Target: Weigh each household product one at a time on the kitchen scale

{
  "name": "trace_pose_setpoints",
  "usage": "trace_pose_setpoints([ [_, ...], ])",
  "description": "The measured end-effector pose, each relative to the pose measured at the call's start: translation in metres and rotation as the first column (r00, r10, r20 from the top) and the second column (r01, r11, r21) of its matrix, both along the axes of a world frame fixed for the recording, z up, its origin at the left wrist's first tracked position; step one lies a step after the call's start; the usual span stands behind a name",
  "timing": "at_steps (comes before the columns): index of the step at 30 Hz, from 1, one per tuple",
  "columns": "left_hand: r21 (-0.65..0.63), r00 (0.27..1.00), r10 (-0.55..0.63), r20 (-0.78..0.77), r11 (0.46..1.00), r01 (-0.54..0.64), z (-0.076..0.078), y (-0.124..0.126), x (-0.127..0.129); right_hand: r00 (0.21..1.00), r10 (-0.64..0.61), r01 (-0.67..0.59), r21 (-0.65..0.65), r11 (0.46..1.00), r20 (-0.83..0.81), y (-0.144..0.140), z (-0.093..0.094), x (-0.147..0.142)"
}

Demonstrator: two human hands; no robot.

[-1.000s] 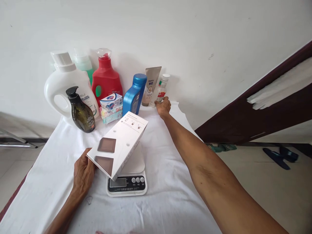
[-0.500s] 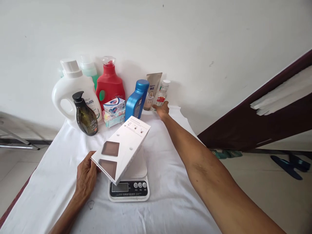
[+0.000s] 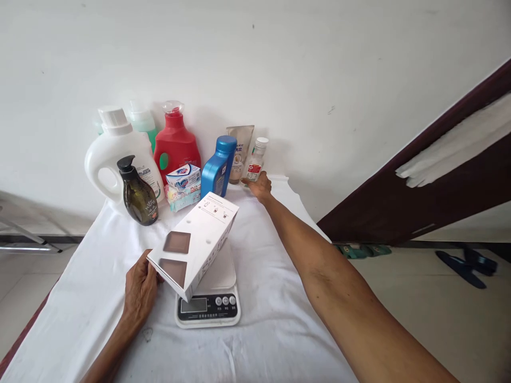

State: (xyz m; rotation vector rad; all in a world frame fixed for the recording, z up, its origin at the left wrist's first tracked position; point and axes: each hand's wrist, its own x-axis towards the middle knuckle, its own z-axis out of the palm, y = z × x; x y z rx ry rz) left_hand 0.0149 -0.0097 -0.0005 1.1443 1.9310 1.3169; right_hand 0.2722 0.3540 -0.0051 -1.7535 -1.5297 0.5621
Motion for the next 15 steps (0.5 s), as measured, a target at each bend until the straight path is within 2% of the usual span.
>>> trace_pose_setpoints([
  [3,-0.012,1.000,0.022,-0.022,1.000,-0.022,-0.001,0.000,0.001,0.999,-0.033,0.034,-0.065,0.997,0.007,-0.012,0.006,-0.005],
  [9,0.027,0.999,0.035,-0.031,0.999,-0.034,-0.010,0.000,-0.002,0.999,0.034,-0.036,-0.077,0.996,-0.027,-0.053,0.020,-0.008],
  [12,0.055,0.999,0.013,-0.032,0.998,-0.011,-0.013,-0.001,-0.004,0.996,0.068,-0.069,-0.010,0.998,-0.052,-0.097,0.024,-0.004],
  [15,0.069,0.999,-0.001,-0.041,0.998,0.004,-0.012,-0.002,-0.006,0.986,0.143,-0.138,0.060,0.989,-0.086,-0.160,0.021,0.005],
])
